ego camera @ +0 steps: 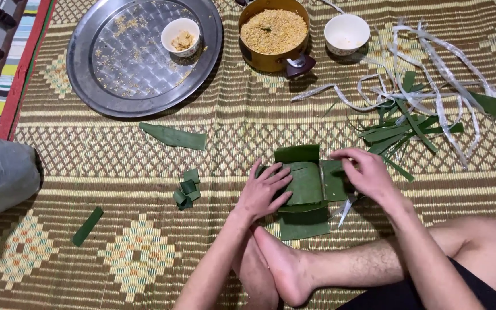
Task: Filling a square mold lined with banana leaves with grains and folding the leaves to wrap the food.
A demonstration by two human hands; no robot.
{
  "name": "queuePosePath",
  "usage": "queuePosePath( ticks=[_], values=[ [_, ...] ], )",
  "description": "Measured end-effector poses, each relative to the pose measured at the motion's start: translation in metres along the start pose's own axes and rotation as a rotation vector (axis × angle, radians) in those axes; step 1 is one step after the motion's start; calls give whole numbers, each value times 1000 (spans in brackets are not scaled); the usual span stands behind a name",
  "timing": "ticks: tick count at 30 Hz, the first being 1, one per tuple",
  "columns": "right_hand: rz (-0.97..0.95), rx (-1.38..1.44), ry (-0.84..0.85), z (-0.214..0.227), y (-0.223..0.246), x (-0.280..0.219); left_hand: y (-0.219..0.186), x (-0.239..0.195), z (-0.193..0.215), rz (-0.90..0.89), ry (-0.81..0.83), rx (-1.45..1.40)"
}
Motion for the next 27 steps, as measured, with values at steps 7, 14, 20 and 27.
queuePosePath(
  ticks=[7, 14, 20, 27],
  values=[
    [614, -542, 13, -32, -6, -5, 2, 5, -1, 27, -34, -8],
    [631, -710, 189, -63, 11, 5, 8, 4, -12, 27, -89, -1],
    [595, -734, 163, -59, 18, 2, 8, 5, -13, 27, -127, -127],
    [534, -718, 158, -58, 16, 3, -7, -24, 16, -91, -21, -164]
  ],
)
Point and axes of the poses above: each hand's wrist, its own x-axis towards the middle knuckle, its own z-axis out of the back of the hand, y = z × x, the point moved 5 cm from there along x, towards the middle knuckle, and after that the axes turned 3 degrees about -x, right-handed, at the moved point
